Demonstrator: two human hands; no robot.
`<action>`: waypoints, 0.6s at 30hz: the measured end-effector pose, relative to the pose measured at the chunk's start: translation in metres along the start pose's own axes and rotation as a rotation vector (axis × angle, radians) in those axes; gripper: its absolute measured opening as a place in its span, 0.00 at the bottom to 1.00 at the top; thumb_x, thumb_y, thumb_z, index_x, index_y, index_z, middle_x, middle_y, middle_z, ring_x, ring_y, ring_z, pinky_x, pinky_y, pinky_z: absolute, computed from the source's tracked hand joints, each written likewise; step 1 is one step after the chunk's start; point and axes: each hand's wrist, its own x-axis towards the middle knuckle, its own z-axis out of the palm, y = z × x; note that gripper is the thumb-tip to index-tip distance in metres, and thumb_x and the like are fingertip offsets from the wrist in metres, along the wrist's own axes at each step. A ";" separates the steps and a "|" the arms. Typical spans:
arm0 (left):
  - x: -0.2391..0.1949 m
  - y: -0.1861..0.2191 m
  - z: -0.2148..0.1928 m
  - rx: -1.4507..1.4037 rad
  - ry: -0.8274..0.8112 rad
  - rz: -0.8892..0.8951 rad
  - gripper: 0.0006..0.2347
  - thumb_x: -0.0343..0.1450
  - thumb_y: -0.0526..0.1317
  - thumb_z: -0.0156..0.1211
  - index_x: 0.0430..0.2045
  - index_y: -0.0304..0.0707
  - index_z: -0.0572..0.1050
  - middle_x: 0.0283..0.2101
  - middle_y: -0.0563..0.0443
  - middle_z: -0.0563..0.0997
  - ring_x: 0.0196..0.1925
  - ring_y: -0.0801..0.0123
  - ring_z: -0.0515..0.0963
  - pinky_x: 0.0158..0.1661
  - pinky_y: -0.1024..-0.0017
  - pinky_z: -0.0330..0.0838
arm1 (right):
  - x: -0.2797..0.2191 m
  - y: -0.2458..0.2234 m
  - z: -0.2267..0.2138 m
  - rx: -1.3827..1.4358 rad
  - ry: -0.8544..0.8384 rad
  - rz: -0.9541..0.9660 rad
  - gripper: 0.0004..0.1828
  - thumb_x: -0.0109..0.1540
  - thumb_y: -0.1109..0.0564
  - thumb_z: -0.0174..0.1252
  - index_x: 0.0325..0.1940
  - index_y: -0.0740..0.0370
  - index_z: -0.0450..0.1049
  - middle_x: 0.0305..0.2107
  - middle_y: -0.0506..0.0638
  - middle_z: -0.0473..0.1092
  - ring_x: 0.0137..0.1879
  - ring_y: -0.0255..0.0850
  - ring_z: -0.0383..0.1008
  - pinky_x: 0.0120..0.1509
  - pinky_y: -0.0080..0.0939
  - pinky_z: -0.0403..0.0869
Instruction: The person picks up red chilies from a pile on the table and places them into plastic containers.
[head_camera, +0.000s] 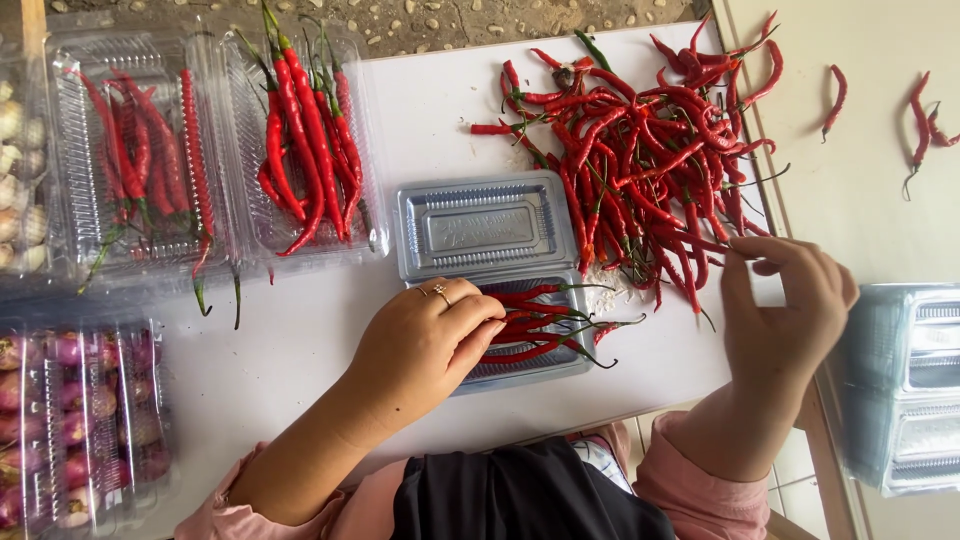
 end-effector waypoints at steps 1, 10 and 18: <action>0.000 0.000 0.000 0.000 0.001 -0.002 0.02 0.75 0.36 0.58 0.36 0.38 0.77 0.35 0.51 0.79 0.34 0.59 0.78 0.37 0.62 0.72 | -0.001 -0.004 -0.001 0.000 -0.001 -0.001 0.07 0.69 0.68 0.68 0.47 0.59 0.81 0.38 0.47 0.76 0.46 0.39 0.74 0.70 0.48 0.61; -0.003 0.001 -0.005 -0.057 0.003 -0.026 0.02 0.75 0.35 0.58 0.36 0.37 0.76 0.36 0.49 0.80 0.35 0.57 0.79 0.37 0.60 0.72 | -0.013 -0.018 0.000 0.760 0.078 0.194 0.11 0.68 0.73 0.58 0.53 0.69 0.69 0.43 0.58 0.71 0.51 0.45 0.74 0.62 0.37 0.74; -0.006 -0.002 -0.013 -0.028 0.070 -0.013 0.03 0.75 0.35 0.59 0.38 0.37 0.78 0.38 0.48 0.80 0.37 0.58 0.79 0.37 0.62 0.73 | -0.009 -0.070 -0.013 0.536 -0.261 -0.416 0.05 0.60 0.63 0.62 0.38 0.54 0.79 0.36 0.48 0.73 0.44 0.40 0.71 0.67 0.54 0.65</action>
